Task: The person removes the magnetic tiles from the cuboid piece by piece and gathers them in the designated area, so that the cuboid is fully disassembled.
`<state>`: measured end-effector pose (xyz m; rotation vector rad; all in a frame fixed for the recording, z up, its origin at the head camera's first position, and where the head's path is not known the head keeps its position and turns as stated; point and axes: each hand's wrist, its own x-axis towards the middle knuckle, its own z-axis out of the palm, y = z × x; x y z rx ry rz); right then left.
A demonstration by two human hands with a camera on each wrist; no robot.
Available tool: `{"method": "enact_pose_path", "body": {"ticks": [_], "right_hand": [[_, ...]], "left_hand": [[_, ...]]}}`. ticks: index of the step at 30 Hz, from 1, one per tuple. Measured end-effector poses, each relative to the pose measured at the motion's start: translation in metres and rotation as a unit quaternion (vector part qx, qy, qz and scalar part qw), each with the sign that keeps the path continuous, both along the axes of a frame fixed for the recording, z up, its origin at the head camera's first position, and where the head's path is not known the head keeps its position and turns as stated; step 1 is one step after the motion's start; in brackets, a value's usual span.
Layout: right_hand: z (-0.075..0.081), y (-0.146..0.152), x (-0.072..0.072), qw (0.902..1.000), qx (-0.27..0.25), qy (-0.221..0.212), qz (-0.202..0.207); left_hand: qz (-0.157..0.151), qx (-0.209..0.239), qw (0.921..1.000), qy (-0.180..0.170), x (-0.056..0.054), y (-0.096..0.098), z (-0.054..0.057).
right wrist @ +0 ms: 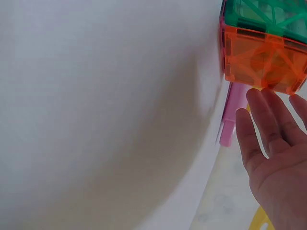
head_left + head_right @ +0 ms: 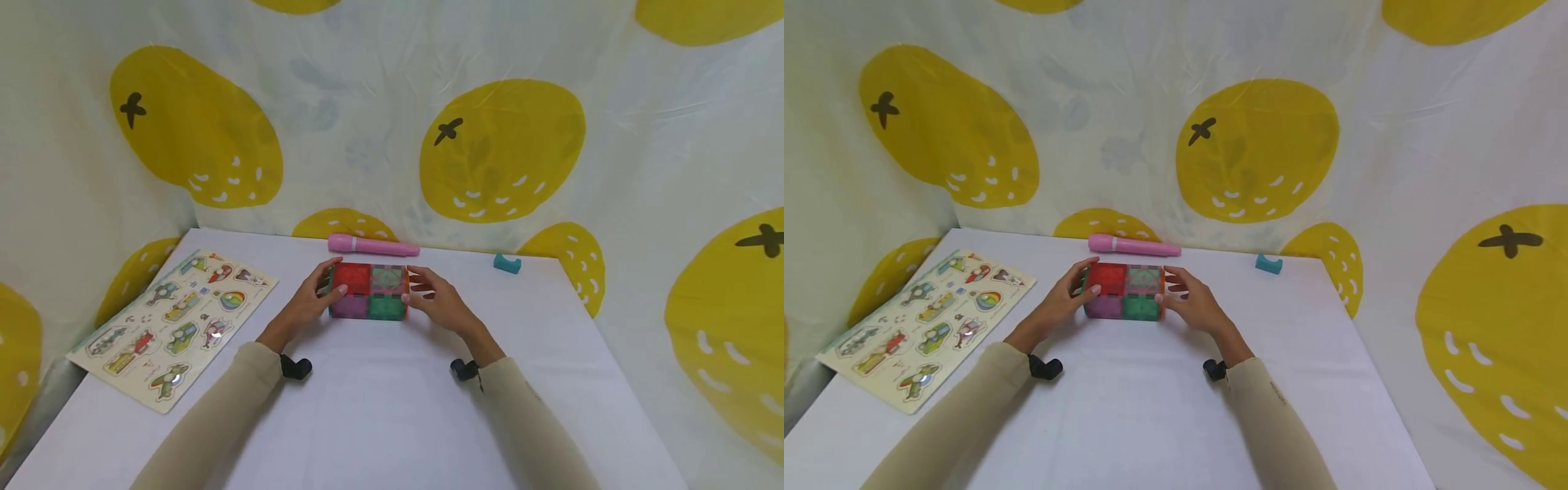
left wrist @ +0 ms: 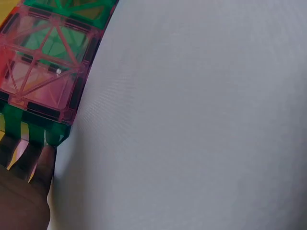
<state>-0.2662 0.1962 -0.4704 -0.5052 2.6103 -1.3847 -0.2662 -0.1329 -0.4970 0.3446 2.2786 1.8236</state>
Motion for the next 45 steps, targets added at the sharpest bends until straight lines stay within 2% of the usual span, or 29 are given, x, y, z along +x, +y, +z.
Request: {"method": "enact_pose_path", "body": {"ticks": [8,16,27,36,45], "right_hand": [[0.003,0.006,-0.017,0.9969,-0.055,-0.012,0.056],[-0.004,0.011,-0.024,0.9938,-0.094,-0.039,0.044],[-0.009,0.012,-0.036,0.9923,-0.101,-0.056,0.043],[-0.007,0.015,-0.048,0.9913,-0.085,-0.064,0.077],[-0.005,0.012,-0.049,0.9906,-0.085,-0.057,0.09]], "left_hand": [[-0.003,0.002,1.0,0.001,-0.002,0.0,-0.001],[-0.001,-0.004,0.9999,-0.009,-0.004,0.002,-0.002],[0.0,-0.011,0.9998,-0.018,-0.004,0.001,-0.004],[-0.003,-0.012,0.9998,-0.018,-0.003,0.001,-0.004],[0.002,-0.015,0.9998,-0.016,-0.002,0.0,-0.002]]}}
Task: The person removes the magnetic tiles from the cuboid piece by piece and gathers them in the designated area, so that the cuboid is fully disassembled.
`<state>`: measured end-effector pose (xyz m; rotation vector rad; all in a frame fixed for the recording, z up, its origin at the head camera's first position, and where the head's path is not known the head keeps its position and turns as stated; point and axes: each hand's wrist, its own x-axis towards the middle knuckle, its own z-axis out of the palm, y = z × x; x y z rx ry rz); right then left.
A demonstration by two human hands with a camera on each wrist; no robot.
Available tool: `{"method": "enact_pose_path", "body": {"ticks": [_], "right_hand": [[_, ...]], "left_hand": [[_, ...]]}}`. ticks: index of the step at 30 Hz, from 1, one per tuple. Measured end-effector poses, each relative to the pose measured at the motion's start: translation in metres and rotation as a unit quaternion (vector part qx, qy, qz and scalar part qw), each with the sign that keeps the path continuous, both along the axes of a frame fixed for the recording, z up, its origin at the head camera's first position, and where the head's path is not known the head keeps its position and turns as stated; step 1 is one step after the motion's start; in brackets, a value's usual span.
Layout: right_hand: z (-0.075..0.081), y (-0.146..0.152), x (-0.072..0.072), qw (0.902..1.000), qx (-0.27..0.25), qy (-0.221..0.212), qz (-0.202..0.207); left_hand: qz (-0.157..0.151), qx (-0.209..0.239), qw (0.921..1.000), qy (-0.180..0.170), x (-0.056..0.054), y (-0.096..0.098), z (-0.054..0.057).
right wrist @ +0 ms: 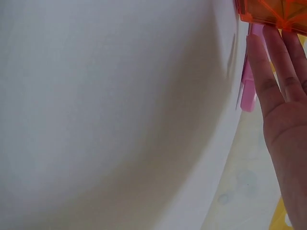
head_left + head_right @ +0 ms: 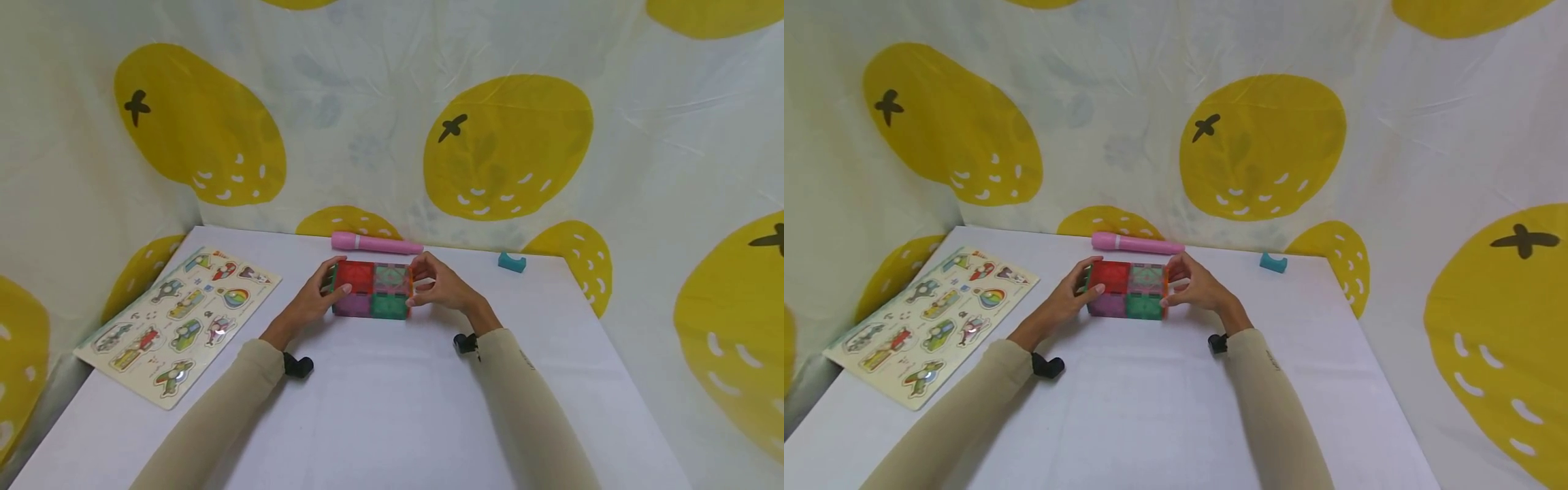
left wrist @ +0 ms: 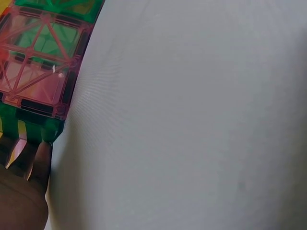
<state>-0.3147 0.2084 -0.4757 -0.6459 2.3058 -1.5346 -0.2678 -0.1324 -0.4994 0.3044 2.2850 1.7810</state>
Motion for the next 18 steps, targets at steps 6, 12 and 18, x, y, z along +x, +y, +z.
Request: {"method": "enact_pose_path", "body": {"ticks": [6,12,18], "right_hand": [[-0.0039,0.0009,-0.0025,0.9999,-0.005,-0.009,-0.001],[-0.0037,0.0026,-0.0013,0.9999,-0.005,-0.014,-0.005],[-0.0036,0.0066,0.0015,0.9995,-0.002,-0.027,-0.015]], "left_hand": [[0.002,-0.012,0.9999,-0.009,-0.0002,0.0005,0.0005],[-0.003,-0.008,0.9999,-0.007,0.0002,0.0011,0.001],[-0.006,-0.002,1.0,-0.001,0.0005,0.0004,0.0021]]}}
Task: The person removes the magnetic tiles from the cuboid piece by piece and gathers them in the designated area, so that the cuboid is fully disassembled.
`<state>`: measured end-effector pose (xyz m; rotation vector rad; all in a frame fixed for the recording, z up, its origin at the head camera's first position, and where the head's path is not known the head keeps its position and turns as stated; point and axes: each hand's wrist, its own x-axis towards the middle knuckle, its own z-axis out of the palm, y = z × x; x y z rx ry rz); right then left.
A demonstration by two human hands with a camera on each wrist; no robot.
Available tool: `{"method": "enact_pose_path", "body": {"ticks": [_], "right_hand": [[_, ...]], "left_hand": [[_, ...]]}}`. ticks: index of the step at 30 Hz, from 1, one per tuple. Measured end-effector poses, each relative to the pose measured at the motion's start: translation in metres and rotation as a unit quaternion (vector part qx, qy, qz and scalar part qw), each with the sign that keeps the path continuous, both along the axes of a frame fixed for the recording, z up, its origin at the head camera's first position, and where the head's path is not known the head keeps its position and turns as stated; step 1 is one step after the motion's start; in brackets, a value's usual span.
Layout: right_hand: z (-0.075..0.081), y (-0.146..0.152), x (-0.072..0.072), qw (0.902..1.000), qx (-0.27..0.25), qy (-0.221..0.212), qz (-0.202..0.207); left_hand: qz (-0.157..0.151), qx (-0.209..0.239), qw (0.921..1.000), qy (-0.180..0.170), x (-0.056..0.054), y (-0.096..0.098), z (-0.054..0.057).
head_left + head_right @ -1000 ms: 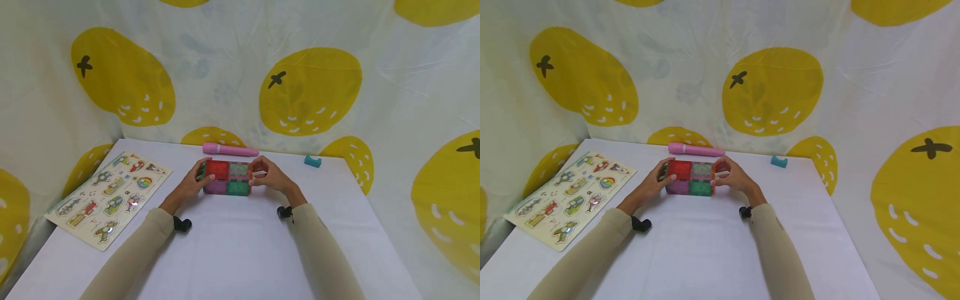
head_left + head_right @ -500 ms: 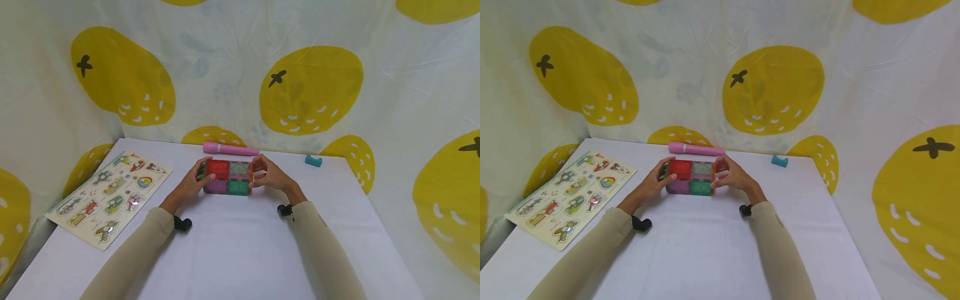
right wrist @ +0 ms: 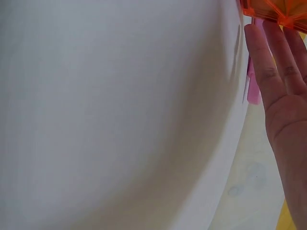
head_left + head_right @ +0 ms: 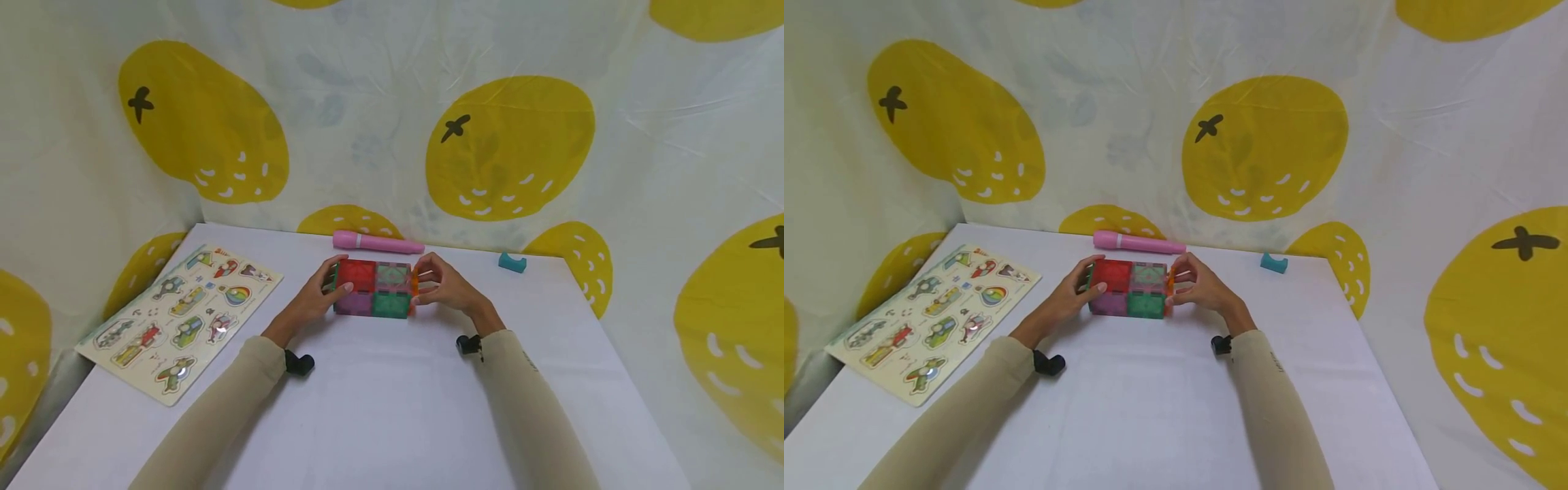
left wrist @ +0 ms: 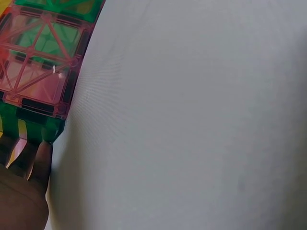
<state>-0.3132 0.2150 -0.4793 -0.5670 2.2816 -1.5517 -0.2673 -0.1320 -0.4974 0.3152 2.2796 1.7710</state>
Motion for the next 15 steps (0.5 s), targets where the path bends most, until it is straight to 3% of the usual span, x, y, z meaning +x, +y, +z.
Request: {"method": "enact_pose_path", "body": {"ticks": [6,15], "right_hand": [[-0.002,0.005,0.003,0.9997,-0.018,-0.014,0.003],[0.004,0.016,0.009,0.9984,0.051,0.024,-0.001]], "left_hand": [[0.001,0.001,1.0,0.006,-0.001,-0.002,-0.001],[0.003,-0.003,1.0,0.007,-0.002,-0.001,-0.003]]}}
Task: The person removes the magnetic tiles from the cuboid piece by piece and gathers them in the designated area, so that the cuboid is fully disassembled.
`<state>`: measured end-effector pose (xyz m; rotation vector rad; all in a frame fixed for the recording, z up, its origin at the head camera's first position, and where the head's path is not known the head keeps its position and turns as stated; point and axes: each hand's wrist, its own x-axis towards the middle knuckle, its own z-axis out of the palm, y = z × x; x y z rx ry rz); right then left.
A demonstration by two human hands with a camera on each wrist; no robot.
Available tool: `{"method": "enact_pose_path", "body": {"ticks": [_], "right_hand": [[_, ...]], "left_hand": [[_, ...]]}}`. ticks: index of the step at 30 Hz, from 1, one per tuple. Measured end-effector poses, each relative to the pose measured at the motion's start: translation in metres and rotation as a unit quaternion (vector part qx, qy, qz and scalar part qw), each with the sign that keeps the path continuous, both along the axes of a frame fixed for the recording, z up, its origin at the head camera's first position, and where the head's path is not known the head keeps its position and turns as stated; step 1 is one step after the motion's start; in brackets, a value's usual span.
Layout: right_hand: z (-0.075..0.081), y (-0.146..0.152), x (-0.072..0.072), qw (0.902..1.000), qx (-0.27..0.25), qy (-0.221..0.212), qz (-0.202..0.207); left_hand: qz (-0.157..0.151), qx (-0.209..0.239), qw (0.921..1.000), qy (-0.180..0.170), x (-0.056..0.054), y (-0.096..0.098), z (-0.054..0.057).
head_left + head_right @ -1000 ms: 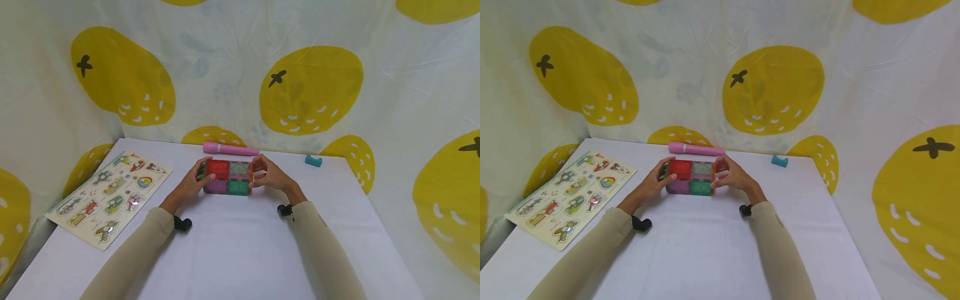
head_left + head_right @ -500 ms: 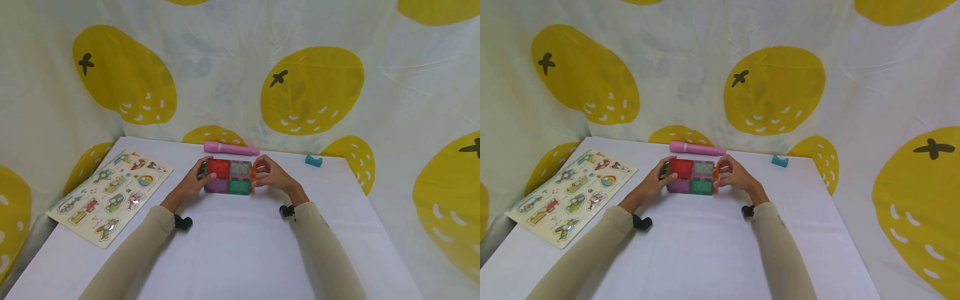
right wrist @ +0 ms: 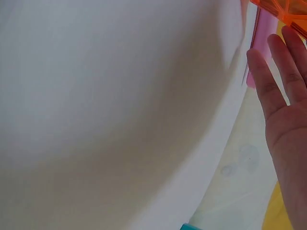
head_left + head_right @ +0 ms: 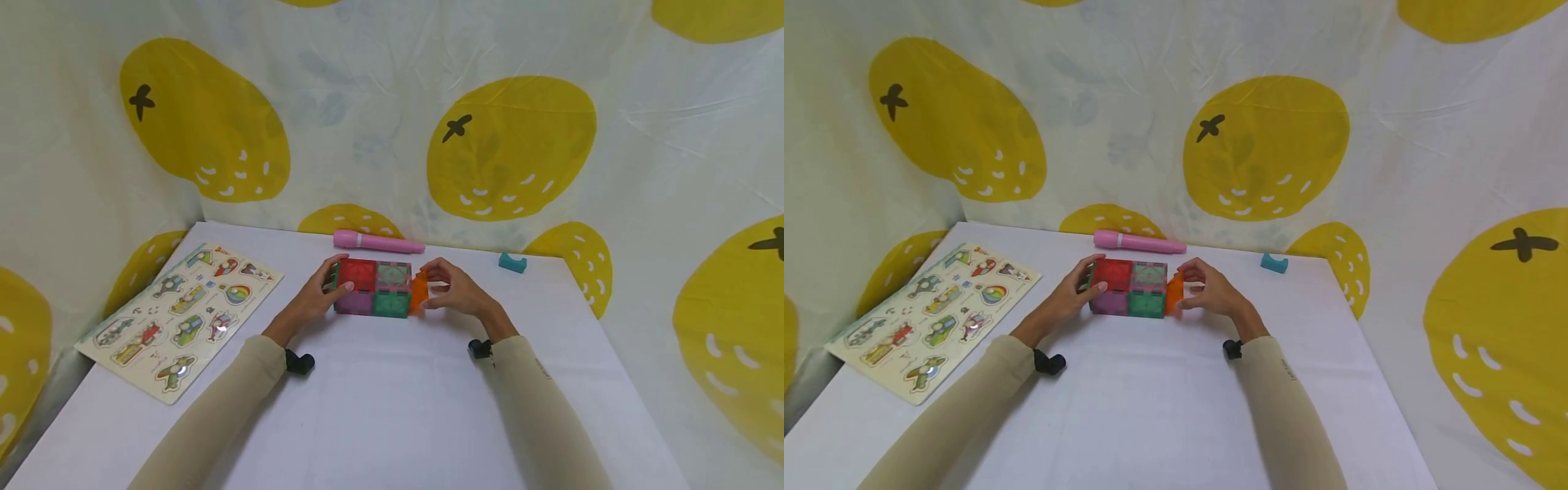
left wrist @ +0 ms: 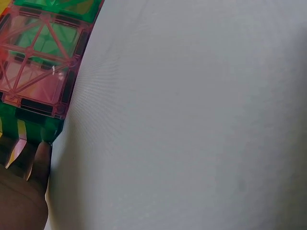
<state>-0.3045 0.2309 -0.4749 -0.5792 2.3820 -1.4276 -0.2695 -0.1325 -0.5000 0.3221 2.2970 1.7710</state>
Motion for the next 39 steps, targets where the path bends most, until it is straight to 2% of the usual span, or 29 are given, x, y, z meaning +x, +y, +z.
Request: {"method": "enact_pose_path", "body": {"ticks": [6,14,18,24,31,35,39], "right_hand": [[0.005,0.009,0.006,0.9983,0.057,0.01,-0.012],[0.007,0.015,0.011,0.9894,0.137,0.045,-0.016],[0.007,0.013,0.011,0.9828,0.173,0.062,-0.017],[0.006,0.003,0.013,0.9742,0.214,0.063,-0.037],[0.001,-0.007,0.018,0.9539,0.275,0.11,-0.048],[-0.001,-0.006,0.022,0.9512,0.274,0.131,-0.055],[0.0,0.001,0.023,0.9579,0.243,0.133,-0.077]], "left_hand": [[0.001,0.002,1.0,0.0,0.0,0.0,0.0],[0.005,-0.006,1.0,-0.002,0.0,0.002,0.001],[0.004,-0.004,1.0,0.002,0.001,0.002,0.002],[0.004,-0.001,1.0,0.001,0.003,0.002,0.002],[0.002,0.002,1.0,0.004,0.003,0.001,0.0],[0.003,0.001,1.0,0.006,0.002,0.0,-0.001],[0.001,0.0,1.0,0.007,0.002,0.001,-0.001]]}}
